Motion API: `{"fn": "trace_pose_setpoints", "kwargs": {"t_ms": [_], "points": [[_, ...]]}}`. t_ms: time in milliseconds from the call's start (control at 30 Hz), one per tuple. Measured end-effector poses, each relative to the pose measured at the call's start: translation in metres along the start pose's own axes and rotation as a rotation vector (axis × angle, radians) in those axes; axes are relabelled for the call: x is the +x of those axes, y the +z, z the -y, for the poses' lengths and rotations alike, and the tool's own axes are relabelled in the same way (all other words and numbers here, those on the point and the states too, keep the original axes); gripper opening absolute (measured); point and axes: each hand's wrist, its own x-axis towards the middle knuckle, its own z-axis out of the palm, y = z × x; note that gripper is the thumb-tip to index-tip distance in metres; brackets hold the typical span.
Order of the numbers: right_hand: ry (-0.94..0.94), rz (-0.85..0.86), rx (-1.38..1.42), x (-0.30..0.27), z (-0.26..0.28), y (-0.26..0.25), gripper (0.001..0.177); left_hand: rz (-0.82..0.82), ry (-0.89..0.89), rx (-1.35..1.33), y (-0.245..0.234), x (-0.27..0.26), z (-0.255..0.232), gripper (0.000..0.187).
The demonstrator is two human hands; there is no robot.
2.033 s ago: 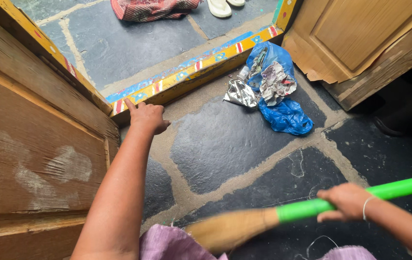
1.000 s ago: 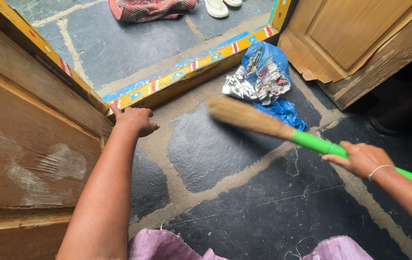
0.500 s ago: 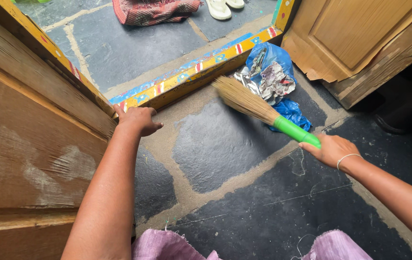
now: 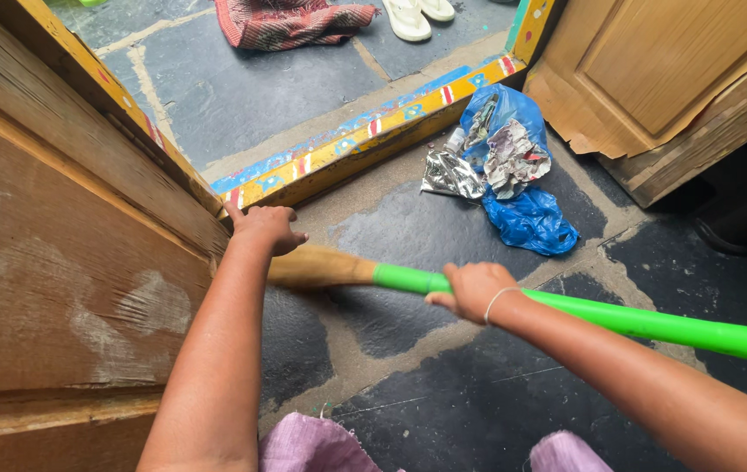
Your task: The person sweeps debris on a tiled floor using a broom and collects the trash into a blue plastic bag. They also pick up larger pieces of trash by hand and place them into the bag.
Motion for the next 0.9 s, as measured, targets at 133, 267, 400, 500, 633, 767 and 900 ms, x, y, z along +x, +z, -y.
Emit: {"fn": "trace_pose_setpoints", "kwargs": {"t_ms": [133,267,400,500,633,767,900], "points": [[0.229,0.034,0.030,0.008,-0.040,-0.007,0.072,0.006,0.019,-0.009,-0.002,0.004,0.003,0.059],[0.413,-0.012,-0.003,-0.027,-0.106,-0.010,0.073,0.010,0.016,-0.056,0.000,0.013,0.014,0.059],[0.580,-0.039,0.068,-0.072,-0.138,-0.011,0.071,0.017,0.003,0.038,0.003,0.019,0.014,0.054],[0.537,-0.054,0.110,-0.093,-0.114,-0.006,0.069,-0.050,-0.007,0.086,0.009,0.029,0.008,0.051],[0.344,0.010,0.180,-0.089,-0.045,-0.007,0.068,-0.194,-0.030,0.038,0.014,0.047,-0.003,0.040],[0.089,0.028,0.091,-0.038,0.029,0.008,0.059,-0.280,-0.013,0.017,0.019,0.046,-0.006,0.038],[-0.107,0.025,0.058,0.028,0.076,0.030,0.046,-0.223,-0.036,0.022,0.017,0.037,0.011,0.046]]}}
